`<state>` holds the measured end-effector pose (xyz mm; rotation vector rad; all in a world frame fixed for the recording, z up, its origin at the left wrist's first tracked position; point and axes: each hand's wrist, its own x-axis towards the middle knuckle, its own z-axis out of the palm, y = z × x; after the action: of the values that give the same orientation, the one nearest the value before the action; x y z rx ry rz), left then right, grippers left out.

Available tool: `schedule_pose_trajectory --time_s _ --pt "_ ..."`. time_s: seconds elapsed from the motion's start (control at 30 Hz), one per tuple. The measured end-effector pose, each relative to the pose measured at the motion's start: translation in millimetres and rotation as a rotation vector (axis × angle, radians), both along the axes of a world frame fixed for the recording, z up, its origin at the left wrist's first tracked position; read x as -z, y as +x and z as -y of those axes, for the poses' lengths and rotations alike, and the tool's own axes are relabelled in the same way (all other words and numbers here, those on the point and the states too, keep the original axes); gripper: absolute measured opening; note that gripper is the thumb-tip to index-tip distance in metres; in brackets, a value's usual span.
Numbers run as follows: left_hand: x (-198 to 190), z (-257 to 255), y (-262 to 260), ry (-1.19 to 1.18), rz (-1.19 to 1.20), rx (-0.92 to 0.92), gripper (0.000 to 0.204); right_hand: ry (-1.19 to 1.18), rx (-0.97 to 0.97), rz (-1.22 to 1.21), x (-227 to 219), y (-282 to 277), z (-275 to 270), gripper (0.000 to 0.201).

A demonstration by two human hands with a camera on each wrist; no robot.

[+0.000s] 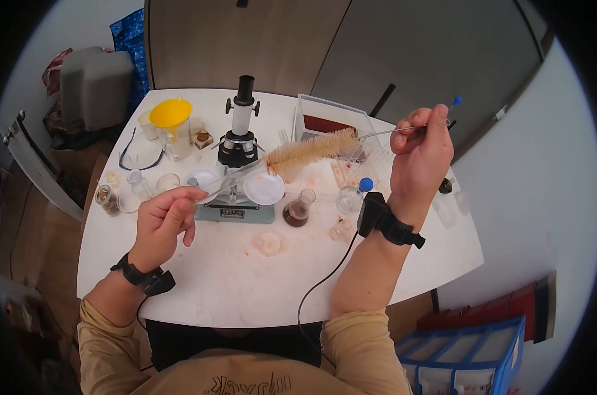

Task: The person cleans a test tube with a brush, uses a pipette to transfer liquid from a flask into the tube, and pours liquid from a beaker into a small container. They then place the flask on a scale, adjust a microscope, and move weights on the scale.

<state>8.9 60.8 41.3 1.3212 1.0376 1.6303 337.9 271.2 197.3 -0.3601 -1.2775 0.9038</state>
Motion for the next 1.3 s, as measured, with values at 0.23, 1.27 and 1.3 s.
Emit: schedule_pose_trajectory --time_s 0.23,1.27,1.3 --pt "-1 2 -3 -0.041 0.011 0.019 0.036 -0.003 -0.019 0.013 2 -7 2 0.051" --pt "19 -10 -7 0.072 0.12 -0.006 0.037 0.027 -0.188 0.24 27 -79 38 0.06" --pt "19 -10 -7 0.072 0.12 -0.008 0.037 0.021 -0.207 0.252 28 -80 39 0.06"
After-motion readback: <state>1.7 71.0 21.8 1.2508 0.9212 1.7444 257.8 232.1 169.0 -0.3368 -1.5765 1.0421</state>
